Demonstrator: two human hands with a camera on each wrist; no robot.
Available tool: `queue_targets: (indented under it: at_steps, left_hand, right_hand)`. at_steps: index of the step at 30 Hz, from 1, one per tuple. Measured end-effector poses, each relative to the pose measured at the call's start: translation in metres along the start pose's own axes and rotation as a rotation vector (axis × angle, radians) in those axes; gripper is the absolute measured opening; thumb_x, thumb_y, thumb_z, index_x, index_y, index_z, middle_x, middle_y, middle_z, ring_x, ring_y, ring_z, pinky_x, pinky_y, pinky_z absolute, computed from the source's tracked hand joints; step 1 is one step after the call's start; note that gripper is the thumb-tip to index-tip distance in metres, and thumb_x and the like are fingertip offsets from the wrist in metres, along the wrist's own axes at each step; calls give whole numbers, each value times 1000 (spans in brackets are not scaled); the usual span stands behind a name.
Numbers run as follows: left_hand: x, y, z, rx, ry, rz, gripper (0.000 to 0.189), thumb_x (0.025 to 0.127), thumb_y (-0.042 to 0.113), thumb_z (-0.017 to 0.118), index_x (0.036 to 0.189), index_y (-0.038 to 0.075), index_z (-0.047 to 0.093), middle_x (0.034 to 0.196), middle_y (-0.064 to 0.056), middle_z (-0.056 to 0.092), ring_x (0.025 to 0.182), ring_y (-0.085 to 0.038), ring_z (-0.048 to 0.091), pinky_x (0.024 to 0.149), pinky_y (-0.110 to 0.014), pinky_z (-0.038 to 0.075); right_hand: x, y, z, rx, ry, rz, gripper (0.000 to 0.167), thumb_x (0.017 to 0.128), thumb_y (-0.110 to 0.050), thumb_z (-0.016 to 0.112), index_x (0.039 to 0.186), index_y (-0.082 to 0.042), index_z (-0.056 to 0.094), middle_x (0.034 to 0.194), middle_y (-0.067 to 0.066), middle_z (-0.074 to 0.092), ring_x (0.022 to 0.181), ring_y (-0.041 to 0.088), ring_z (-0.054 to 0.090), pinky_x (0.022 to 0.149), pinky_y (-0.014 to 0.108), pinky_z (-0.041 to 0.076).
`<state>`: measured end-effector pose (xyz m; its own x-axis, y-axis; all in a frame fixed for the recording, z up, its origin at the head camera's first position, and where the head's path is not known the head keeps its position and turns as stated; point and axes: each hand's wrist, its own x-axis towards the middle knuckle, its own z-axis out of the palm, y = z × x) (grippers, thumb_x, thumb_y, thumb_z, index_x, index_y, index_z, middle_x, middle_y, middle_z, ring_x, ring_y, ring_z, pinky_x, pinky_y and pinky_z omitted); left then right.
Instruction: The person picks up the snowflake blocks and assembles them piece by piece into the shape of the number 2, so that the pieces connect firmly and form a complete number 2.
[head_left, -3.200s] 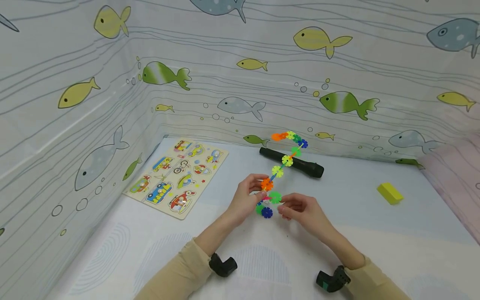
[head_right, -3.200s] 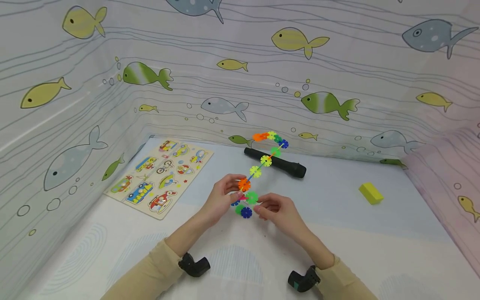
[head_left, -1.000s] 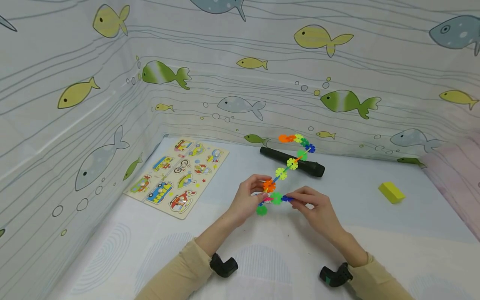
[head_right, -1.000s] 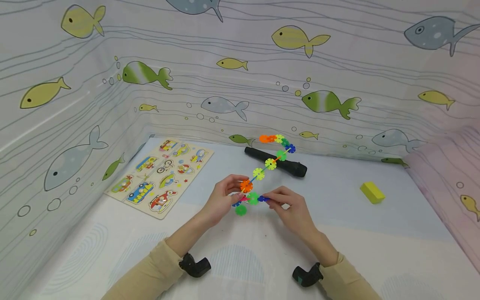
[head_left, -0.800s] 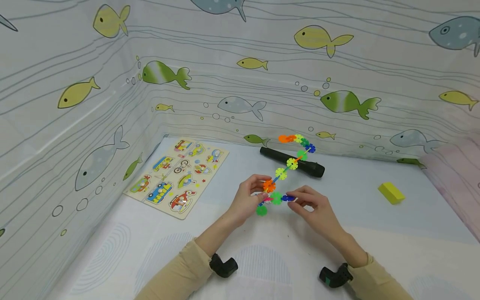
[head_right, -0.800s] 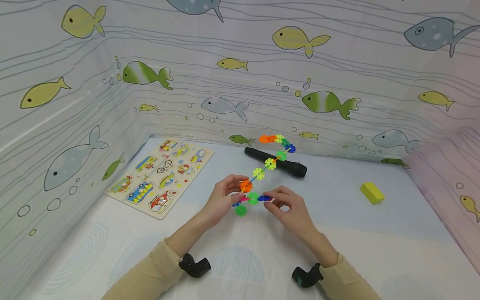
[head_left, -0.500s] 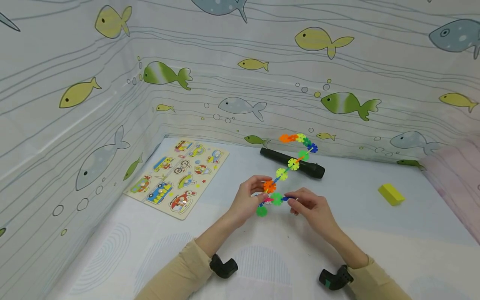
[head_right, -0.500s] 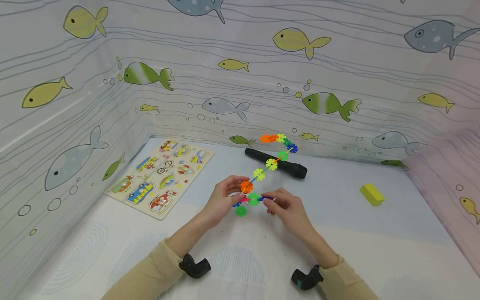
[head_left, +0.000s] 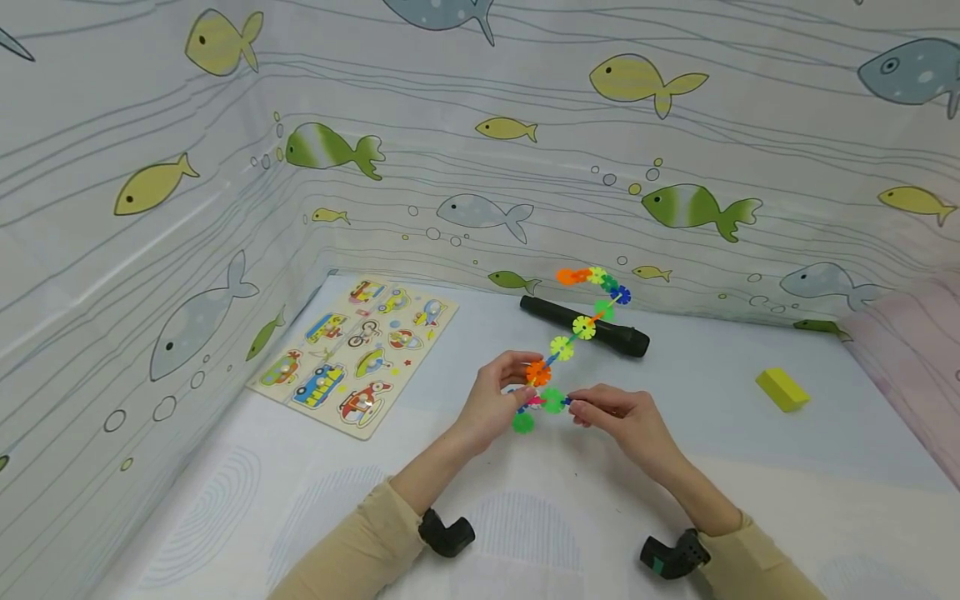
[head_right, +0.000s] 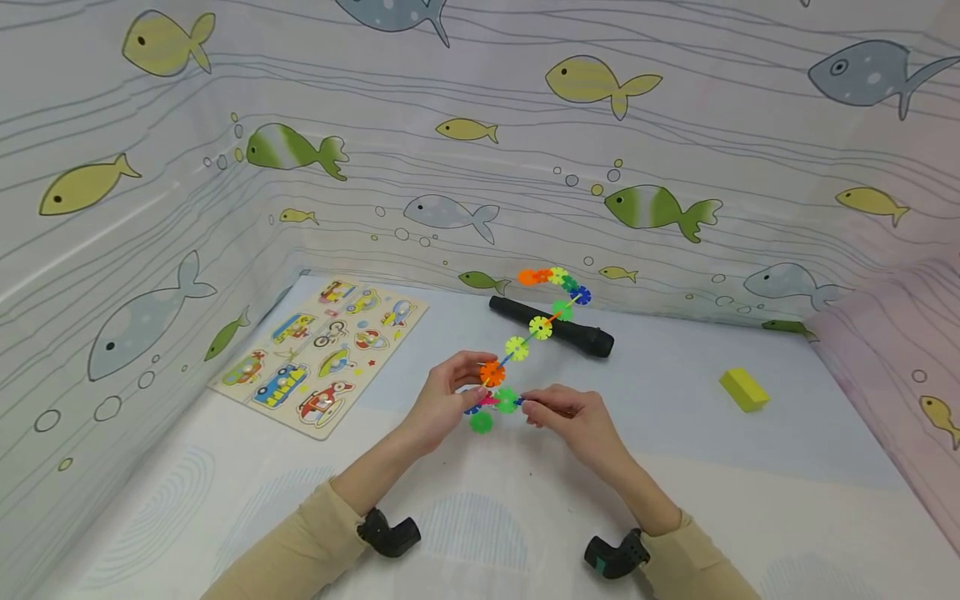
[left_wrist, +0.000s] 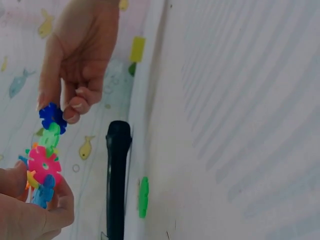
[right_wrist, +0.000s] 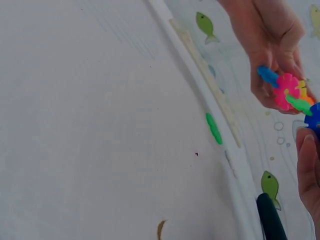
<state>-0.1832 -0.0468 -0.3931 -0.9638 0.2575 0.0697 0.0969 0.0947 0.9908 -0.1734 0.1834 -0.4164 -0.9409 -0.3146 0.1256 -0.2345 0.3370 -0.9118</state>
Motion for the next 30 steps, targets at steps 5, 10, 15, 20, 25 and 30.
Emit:
queue_targets:
  at_steps: [5, 10, 15, 20, 25, 30]
  left_hand:
    - [-1, 1, -1, -1, 3, 1, 41, 96, -6, 56, 133, 9, 59, 129, -11, 62, 117, -26, 56, 96, -32, 52]
    - [-2, 2, -1, 6, -3, 9, 41, 95, -6, 56, 133, 9, 59, 128, -11, 62, 117, -26, 55, 96, -32, 52]
    - [-2, 1, -1, 0, -13, 3, 41, 96, -6, 56, 134, 7, 58, 127, -12, 62, 117, -28, 56, 94, -31, 53]
    - [-1, 0, -2, -1, -7, -2, 41, 95, -5, 56, 135, 6, 58, 127, -12, 62, 117, -27, 56, 94, -29, 54]
    - [1, -1, -4, 14, 9, 2, 40, 95, -5, 57, 133, 7, 59, 124, -12, 63, 115, -27, 57, 94, -30, 53]
    - [1, -1, -5, 3, 14, 2, 40, 94, -6, 57, 132, 6, 59, 124, -13, 64, 115, -28, 58, 94, -32, 53]
  right_hand:
    - [0, 0, 0, -8, -12, -8, 21, 95, -28, 69, 111, -16, 77, 95, 13, 72, 84, 23, 66, 77, 36, 58]
    - [1, 1, 2, 8, -22, -26, 19, 95, -26, 70, 109, -16, 78, 93, 16, 71, 82, 20, 64, 73, 36, 56]
    - [0, 1, 4, 13, -17, -15, 20, 95, -27, 69, 109, -17, 78, 92, 14, 72, 82, 21, 64, 74, 37, 57]
    - [0, -1, 6, -3, -22, 46, 29, 94, -32, 70, 117, -15, 74, 97, 8, 73, 87, 24, 69, 80, 34, 59]
    - [-1, -2, 8, -44, -23, 52, 36, 92, -31, 73, 124, -14, 70, 102, 6, 73, 91, 21, 70, 82, 25, 58]
    - [-2, -1, 8, -71, -11, 39, 38, 91, -26, 75, 126, -12, 68, 98, 3, 72, 89, 13, 69, 83, 20, 56]
